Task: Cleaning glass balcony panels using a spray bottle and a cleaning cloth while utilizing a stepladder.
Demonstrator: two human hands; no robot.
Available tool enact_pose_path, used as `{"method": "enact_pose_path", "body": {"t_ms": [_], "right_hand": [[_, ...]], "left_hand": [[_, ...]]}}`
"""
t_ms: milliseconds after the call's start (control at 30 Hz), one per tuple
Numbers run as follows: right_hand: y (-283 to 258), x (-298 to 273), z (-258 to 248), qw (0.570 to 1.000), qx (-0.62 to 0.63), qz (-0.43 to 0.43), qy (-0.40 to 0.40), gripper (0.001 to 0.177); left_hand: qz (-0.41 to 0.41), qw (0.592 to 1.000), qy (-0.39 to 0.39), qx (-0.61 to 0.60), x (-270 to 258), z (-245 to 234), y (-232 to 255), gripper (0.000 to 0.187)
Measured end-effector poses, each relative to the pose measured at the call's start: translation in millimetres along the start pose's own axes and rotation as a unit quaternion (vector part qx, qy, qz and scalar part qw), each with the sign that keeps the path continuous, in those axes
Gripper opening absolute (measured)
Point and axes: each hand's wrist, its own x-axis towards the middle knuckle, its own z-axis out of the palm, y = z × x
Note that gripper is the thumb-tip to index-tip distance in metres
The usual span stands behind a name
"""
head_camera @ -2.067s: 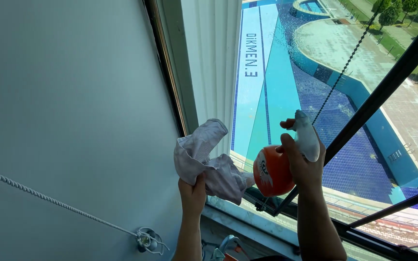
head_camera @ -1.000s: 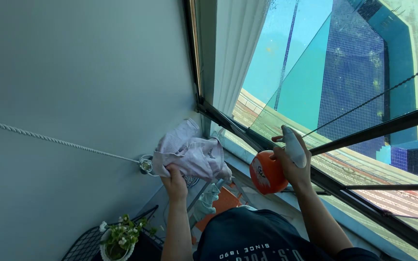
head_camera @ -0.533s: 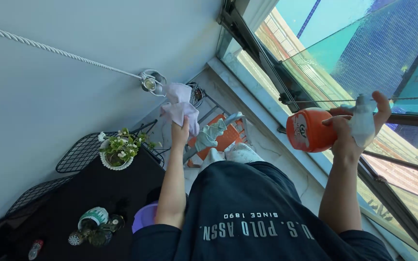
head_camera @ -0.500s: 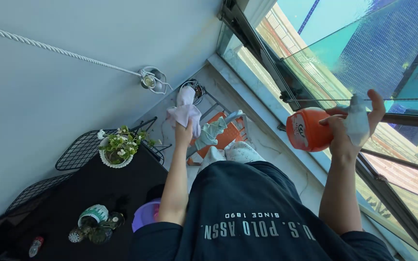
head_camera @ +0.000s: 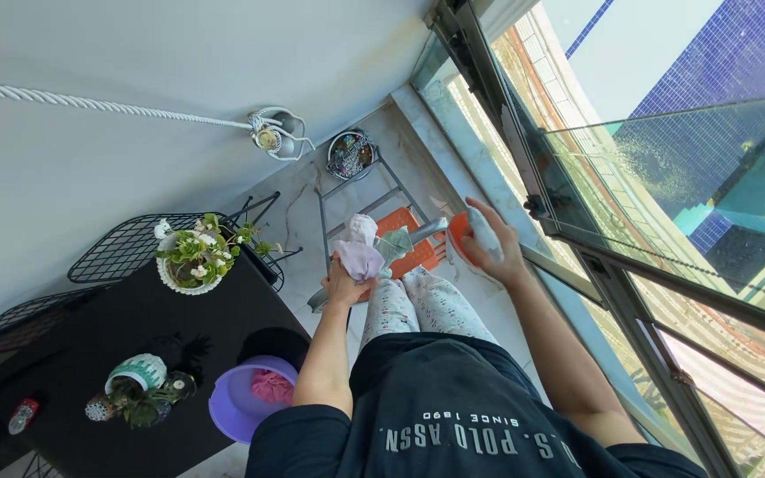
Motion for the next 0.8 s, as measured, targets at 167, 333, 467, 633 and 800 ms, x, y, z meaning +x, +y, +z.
{"method": "enact_pose_path", "body": {"t_ms": [167, 333, 467, 633, 800], "right_hand": [[9, 24, 27, 0.991, -0.046, -0.122, -0.032, 0.067], [36, 33, 45, 0.994, -0.076, -0.067, -0.027, 0.062], [82, 50, 73, 0.979, -0.142, -0.143, 0.000, 0.061], [102, 67, 112, 0.983, -0.168, -0.060, 0.051, 0.064], [151, 62, 155, 0.976, -0.185, -0.068, 0.088, 0.061]], "left_hand": [[0.002, 0.999, 0.022, 0.034, 0, 10, -15, 0.127], [-0.024, 0.999, 0.002, 0.024, 1, 11, -16, 0.125], [-0.001, 1.000, 0.032, 0.000, -1, 6, -15, 0.134], [-0.065, 0.997, -0.037, 0.013, -2, -2, -7, 0.135], [-0.013, 0.999, 0.016, -0.035, -15, -11, 1, 0.121]]}}
